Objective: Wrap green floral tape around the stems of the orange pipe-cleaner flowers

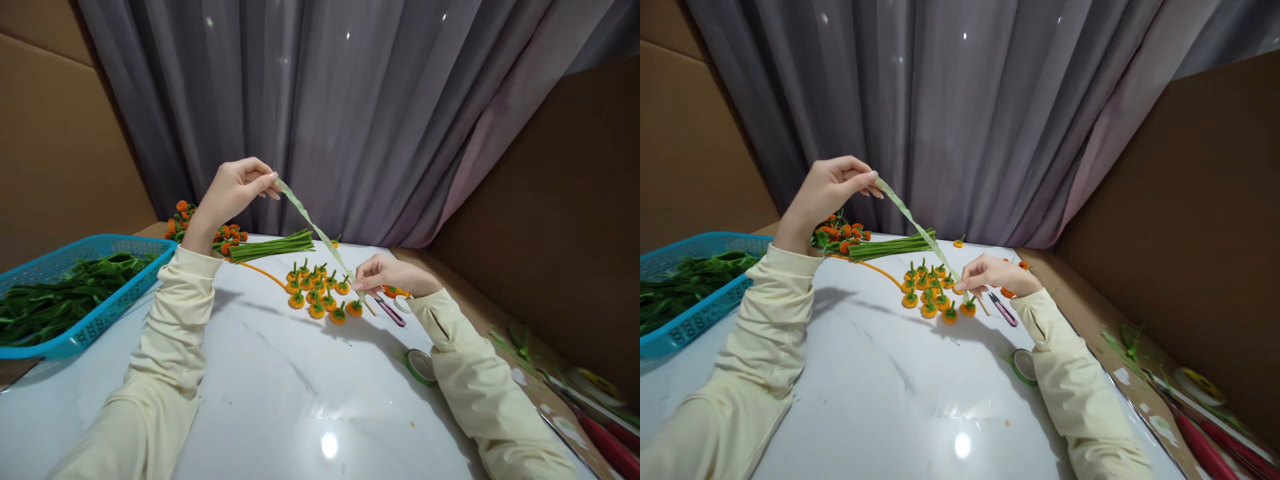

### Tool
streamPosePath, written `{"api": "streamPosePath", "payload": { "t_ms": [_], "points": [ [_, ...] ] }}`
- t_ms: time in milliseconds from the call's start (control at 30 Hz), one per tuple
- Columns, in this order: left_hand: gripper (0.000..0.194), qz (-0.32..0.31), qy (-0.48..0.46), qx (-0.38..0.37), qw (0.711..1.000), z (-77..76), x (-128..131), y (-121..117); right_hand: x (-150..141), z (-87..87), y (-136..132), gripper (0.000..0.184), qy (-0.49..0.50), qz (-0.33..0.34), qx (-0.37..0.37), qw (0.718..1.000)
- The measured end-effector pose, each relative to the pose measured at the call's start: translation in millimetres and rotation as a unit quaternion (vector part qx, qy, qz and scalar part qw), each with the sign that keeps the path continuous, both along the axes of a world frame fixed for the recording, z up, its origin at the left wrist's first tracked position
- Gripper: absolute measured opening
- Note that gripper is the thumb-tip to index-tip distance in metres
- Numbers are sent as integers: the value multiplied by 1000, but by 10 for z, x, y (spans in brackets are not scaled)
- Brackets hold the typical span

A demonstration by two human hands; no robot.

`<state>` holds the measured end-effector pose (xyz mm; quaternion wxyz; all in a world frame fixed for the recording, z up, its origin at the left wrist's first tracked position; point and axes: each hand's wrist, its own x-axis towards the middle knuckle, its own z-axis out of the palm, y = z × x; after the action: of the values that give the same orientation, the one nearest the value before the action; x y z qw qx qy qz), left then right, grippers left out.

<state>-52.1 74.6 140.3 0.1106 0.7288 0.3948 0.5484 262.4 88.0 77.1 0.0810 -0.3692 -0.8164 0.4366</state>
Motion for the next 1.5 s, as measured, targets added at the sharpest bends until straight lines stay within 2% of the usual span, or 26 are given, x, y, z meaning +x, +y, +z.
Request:
{"api": "streamPosePath", "payload": {
  "t_ms": [133,267,367,500,600,733,900,1000,1100,1233,1300,1367,1500],
  "points": [
    [14,-5,-19,18,1000,6,16,11,-39,-14,-17,39,-21,28,-2,999],
    [13,-33,-36,-8,999,29,89,-70,-71,28,-81,40,-50,55,-5,997],
    [15,-83,-11,-53,995,45,179,-181,-91,110,-169,45,-50,15,37,998],
    [16,-189,82,-144,968,39,325,-280,-183,212,-349,41,65,-105,124,985],
    [15,-261,188,-182,929,6,442,-293,-307,221,-499,38,189,-110,96,971],
    [19,-280,320,-130,895,-51,581,-316,-462,151,-619,45,257,-80,52,962],
    [22,-292,365,-80,880,-72,673,-411,-548,87,-632,48,282,-90,22,955],
    [21,-273,348,-86,893,-71,677,-432,-546,83,-611,45,275,-130,33,952],
    [26,-235,287,-116,921,-88,661,-392,-528,91,-587,43,269,-169,56,947],
    [37,-180,219,-178,942,-157,688,-290,-524,104,-576,40,314,-213,71,922],
    [42,-199,195,-217,936,-203,745,-242,-529,108,-579,35,335,-233,87,909],
    [45,-243,157,-260,921,-249,818,-205,-526,108,-580,30,344,-244,113,900],
    [36,-330,50,-318,887,-317,921,-165,-494,110,-554,27,337,-257,175,889]
  ]
}}
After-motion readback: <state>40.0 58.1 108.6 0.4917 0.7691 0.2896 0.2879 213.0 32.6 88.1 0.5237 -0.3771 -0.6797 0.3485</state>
